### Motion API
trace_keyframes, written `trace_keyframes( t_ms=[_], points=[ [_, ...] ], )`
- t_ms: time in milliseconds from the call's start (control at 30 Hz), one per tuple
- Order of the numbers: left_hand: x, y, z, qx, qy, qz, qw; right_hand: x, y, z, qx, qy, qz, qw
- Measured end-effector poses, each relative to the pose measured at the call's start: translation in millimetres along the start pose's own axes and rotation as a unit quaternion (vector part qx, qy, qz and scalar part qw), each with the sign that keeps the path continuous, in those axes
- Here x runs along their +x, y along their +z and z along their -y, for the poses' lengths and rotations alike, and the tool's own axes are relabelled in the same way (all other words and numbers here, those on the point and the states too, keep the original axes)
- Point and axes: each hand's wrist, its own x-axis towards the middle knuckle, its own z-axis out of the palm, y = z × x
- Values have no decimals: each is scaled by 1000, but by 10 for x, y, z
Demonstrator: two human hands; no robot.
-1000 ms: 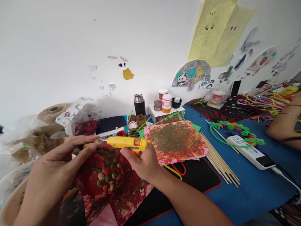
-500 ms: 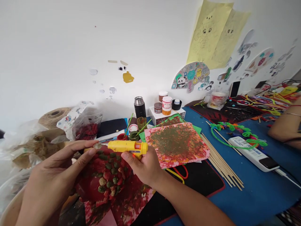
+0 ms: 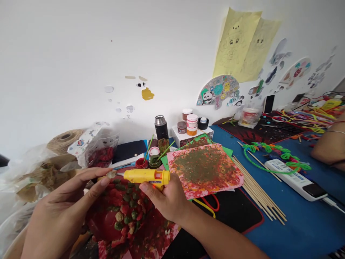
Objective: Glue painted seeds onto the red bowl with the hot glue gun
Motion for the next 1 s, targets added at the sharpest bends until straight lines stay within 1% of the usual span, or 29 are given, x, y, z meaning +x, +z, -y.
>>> trace_keyframes(
  t_ms=[233,367,533,600,700,767,900,1000],
  points=[
    [-5,19,-34,-31,-24,-10,999,-17,8,-3,-11,-17,0,1000],
    [11,16,-50,-33,-43,-1,999,-34,17,13,-8,-35,-12,999],
    [24,10,-51,-53,-102,2,993,-56,27,58,23,-47,-17,998],
    [23,20,-57,-69,-111,6,991,-57,24,75,34,-55,-18,998],
    [22,24,-43,-73,-100,19,992,-52,19,95,51,-54,-17,997],
    [25,10,-14,-57,-84,24,995,-44,16,108,57,-48,-19,997],
    [47,-44,64,-20,-48,26,998,-21,1,143,72,-27,-27,997],
    [71,-82,123,-10,-34,23,999,-16,-13,161,84,-11,-32,996]
  ],
)
